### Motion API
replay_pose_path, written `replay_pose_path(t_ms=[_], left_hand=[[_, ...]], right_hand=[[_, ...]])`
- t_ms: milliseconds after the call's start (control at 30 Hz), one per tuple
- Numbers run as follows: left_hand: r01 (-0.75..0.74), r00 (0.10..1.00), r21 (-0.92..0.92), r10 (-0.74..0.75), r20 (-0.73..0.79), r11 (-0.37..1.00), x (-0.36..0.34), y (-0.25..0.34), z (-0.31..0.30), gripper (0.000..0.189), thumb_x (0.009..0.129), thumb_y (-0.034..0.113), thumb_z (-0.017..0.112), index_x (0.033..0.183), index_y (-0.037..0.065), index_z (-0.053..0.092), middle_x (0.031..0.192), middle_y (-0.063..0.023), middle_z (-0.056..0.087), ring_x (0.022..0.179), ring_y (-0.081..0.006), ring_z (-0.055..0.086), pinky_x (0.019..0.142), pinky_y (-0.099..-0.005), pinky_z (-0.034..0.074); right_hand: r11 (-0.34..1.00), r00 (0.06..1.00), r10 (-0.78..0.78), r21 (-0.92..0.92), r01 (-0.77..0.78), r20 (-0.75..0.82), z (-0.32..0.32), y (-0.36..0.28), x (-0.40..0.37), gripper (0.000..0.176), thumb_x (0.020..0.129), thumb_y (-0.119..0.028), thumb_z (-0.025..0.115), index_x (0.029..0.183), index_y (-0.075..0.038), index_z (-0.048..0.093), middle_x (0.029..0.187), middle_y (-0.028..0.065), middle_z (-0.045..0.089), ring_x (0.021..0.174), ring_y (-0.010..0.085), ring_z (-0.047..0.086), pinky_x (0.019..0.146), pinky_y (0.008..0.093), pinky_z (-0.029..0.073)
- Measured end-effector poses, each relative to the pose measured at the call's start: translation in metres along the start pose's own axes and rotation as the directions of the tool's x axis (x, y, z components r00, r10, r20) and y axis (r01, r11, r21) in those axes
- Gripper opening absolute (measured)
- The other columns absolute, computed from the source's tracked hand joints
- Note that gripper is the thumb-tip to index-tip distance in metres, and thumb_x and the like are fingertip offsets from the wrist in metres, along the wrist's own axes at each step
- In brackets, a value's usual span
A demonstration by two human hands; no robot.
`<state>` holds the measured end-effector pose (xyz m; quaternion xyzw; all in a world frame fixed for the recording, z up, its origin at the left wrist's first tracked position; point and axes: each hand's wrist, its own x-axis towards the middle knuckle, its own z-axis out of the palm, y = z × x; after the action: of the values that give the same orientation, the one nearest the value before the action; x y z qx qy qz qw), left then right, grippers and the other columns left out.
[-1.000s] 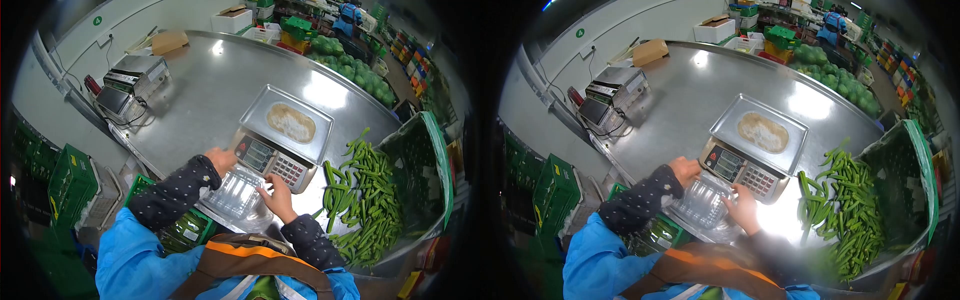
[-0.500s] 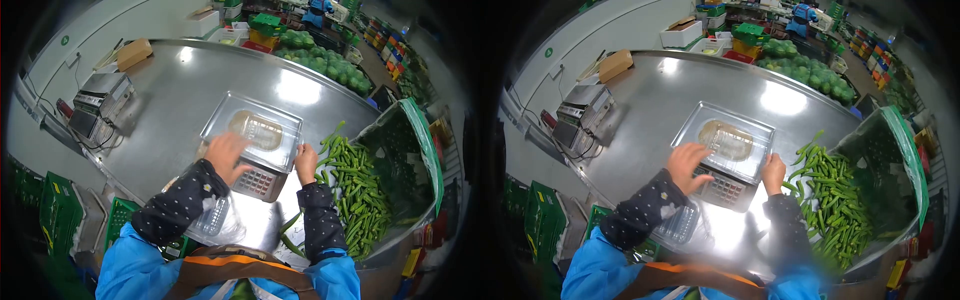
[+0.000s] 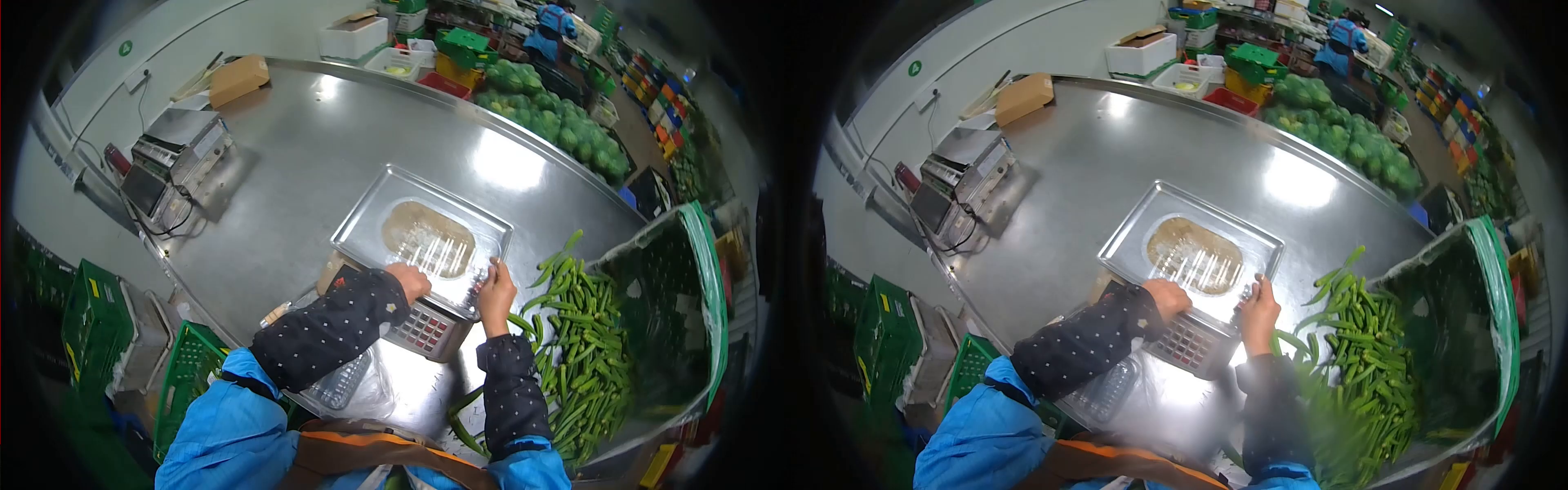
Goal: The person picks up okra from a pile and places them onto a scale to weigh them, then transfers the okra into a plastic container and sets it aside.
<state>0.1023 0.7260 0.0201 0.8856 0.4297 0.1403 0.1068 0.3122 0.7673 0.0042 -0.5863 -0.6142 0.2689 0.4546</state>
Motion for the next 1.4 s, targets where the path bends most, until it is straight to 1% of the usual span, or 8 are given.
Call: replay_pose_path(t_ms=[100,167,267,367,500,833,1000,1400], left_hand=[[-0.004,0.984,0.045,0.012,-0.177,0.999,0.003,-0.020,0.020,0.010,0.065,0.010,0.059,0.074,0.008,0.062,0.074,-0.0127,0.062,0.073,-0.0314,0.061,0.065,-0.0432,0.047],[0.013,0.983,0.147,-0.039,0.177,0.989,0.008,-0.021,-0.005,0.010,0.068,0.017,0.062,0.072,0.008,0.063,0.073,-0.0122,0.062,0.073,-0.0320,0.060,0.064,-0.0421,0.046],[0.088,0.968,-0.026,-0.092,-0.234,0.996,0.000,-0.028,-0.032,0.044,0.055,0.027,0.081,0.090,0.006,0.064,0.092,-0.0119,0.063,0.092,-0.0317,0.058,0.083,-0.0402,0.044],[0.664,0.710,0.001,-0.629,-0.317,0.748,-0.003,-0.105,-0.031,0.090,0.058,0.041,0.079,0.129,0.003,0.039,0.122,-0.0232,0.048,0.114,-0.0356,0.046,0.096,-0.0409,0.038],[0.853,0.492,-0.232,-0.868,0.058,0.468,-0.009,-0.159,-0.019,0.103,0.061,0.044,0.078,0.138,0.002,0.024,0.130,-0.0258,0.041,0.121,-0.0330,0.042,0.100,-0.0370,0.035],[0.433,0.819,-0.361,-0.527,-0.225,0.826,-0.039,-0.121,0.010,0.096,0.063,0.015,0.079,0.139,0.005,0.022,0.133,-0.0201,0.038,0.125,-0.0292,0.036,0.104,-0.0351,0.029],[0.567,0.609,-0.136,-0.525,-0.594,0.812,-0.015,-0.017,-0.010,0.074,0.065,0.009,0.072,0.130,0.003,0.035,0.123,-0.0181,0.046,0.114,-0.0307,0.045,0.097,-0.0384,0.034],[0.346,0.888,-0.644,-0.461,-0.011,0.682,-0.060,0.196,0.022,0.046,0.073,0.000,0.064,0.116,0.002,0.047,0.101,-0.0126,0.058,0.095,-0.0218,0.057,0.085,-0.0295,0.043]], right_hand=[[0.975,0.967,0.205,-0.122,-0.187,0.149,0.000,-0.003,0.002,0.035,0.090,-0.018,0.048,0.123,-0.007,0.044,0.066,0.0139,0.058,0.056,0.0213,0.057,0.051,0.0342,0.046],[0.962,0.992,0.115,-0.254,-0.100,0.045,-0.007,-0.008,-0.006,0.042,0.089,-0.027,0.051,0.126,-0.010,0.040,0.098,0.0131,0.059,0.086,0.0314,0.058,0.070,0.0421,0.045],[0.979,0.995,0.013,-0.201,-0.032,-0.096,-0.039,-0.017,-0.029,0.039,0.085,-0.019,0.055,0.120,-0.006,0.043,0.097,0.0127,0.058,0.087,0.0319,0.058,0.073,0.0377,0.045],[0.997,0.993,-0.029,-0.077,0.020,-0.116,-0.067,0.012,-0.072,0.033,0.083,-0.007,0.053,0.116,-0.006,0.047,0.094,0.0138,0.059,0.082,0.0333,0.059,0.068,0.0366,0.046],[0.978,0.982,0.185,-0.101,-0.182,0.028,-0.128,0.055,-0.140,0.035,0.079,0.006,0.047,0.112,-0.005,0.052,0.098,0.0097,0.062,0.081,0.0217,0.063,0.067,0.0316,0.049],[0.822,0.846,0.522,-0.204,-0.532,-0.104,-0.221,0.091,-0.151,0.020,0.082,-0.010,0.059,0.099,0.001,0.060,0.081,0.0109,0.066,0.074,0.0217,0.066,0.066,0.0308,0.050],[0.630,0.927,0.371,-0.717,-0.300,-0.062,-0.188,0.109,-0.104,0.037,0.078,-0.021,0.062,0.107,0.001,0.053,0.080,0.0176,0.065,0.072,0.0349,0.064,0.063,0.0430,0.049],[0.499,0.890,0.456,-0.826,-0.263,-0.008,-0.195,0.126,-0.096,0.049,0.065,-0.028,0.071,0.103,-0.002,0.055,0.090,0.0170,0.062,0.084,0.0351,0.061,0.073,0.0438,0.048]])
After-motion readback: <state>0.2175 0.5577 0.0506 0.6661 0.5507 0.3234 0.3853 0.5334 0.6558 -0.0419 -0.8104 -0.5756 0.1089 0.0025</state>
